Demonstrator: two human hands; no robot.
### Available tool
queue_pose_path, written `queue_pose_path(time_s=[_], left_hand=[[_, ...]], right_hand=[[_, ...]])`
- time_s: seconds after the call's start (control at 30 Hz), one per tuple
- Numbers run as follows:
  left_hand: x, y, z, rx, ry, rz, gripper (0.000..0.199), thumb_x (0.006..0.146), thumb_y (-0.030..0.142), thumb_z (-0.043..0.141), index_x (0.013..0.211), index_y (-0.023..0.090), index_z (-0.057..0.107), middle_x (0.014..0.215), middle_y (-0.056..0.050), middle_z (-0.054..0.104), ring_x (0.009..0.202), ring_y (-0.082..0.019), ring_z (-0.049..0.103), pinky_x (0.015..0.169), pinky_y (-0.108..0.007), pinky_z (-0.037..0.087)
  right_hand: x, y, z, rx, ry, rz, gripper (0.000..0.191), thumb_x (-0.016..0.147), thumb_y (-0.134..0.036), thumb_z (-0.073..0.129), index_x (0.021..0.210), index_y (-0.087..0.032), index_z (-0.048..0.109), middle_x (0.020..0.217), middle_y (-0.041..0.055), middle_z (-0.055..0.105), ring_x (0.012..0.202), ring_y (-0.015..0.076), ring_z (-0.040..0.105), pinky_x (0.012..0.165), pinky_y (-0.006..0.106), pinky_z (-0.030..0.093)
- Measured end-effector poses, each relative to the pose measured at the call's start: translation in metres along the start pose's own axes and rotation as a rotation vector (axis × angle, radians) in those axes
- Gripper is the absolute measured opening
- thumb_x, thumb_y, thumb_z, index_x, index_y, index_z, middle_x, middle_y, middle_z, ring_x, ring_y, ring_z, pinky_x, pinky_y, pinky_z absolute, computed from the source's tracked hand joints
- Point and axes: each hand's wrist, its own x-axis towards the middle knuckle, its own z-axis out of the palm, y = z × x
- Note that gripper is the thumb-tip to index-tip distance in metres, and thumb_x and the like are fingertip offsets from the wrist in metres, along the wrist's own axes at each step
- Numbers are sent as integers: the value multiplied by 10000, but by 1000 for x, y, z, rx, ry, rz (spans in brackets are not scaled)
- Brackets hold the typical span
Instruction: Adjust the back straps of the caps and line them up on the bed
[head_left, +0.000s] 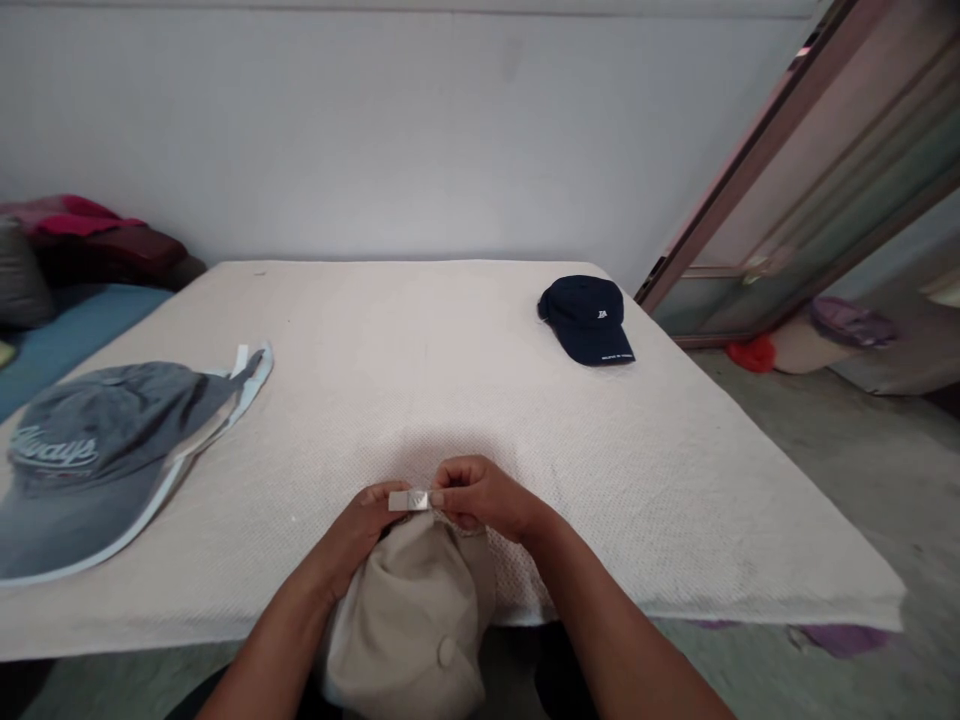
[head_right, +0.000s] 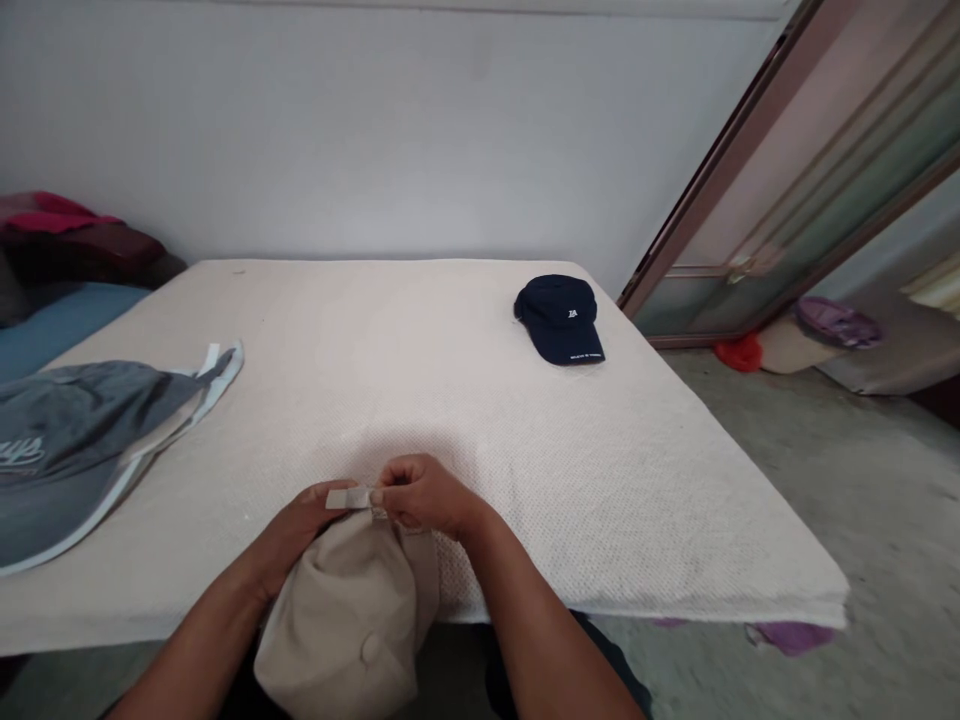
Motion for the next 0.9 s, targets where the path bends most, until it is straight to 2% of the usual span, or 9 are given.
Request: queue_pose_path(time_s=[0.27,0.4,0.5,0.9], left_hand=[[-1,3,-1,-68,19,34,114,660,249,673,695,149,714,620,-55,683,553,-180,571,571,-271,425],[0,1,-1,-67,-9,33,148,662,252,678,741,137,725,635,-69,691,586,-196,598,589,-281,442],[0,0,-1,-62,-44,10,150,688,248,668,779,142,724,679,-67,699,610,-186,606,594,-269,440],[3,-9,-10,-239,-49,-44,162,727,215,674,873,154,707,787,-79,719,648,-155,612,646,-258,462]], right_hand=[[-1,-4,-6,47,-49,5,158,788,-292,603,772,-138,570,620,-15,559,502,71,499,463,200,321],[0,0,-4,109,-71,13,187,759,-281,638,685,-143,533,577,-39,508,455,49,426,448,199,292],[2,4,-1,167,-66,15,186,741,-276,657,695,-147,531,558,-50,484,437,42,380,433,197,260],[1,0,1,241,-72,3,226,748,-316,669,713,-148,524,586,-44,500,445,41,384,433,198,260]])
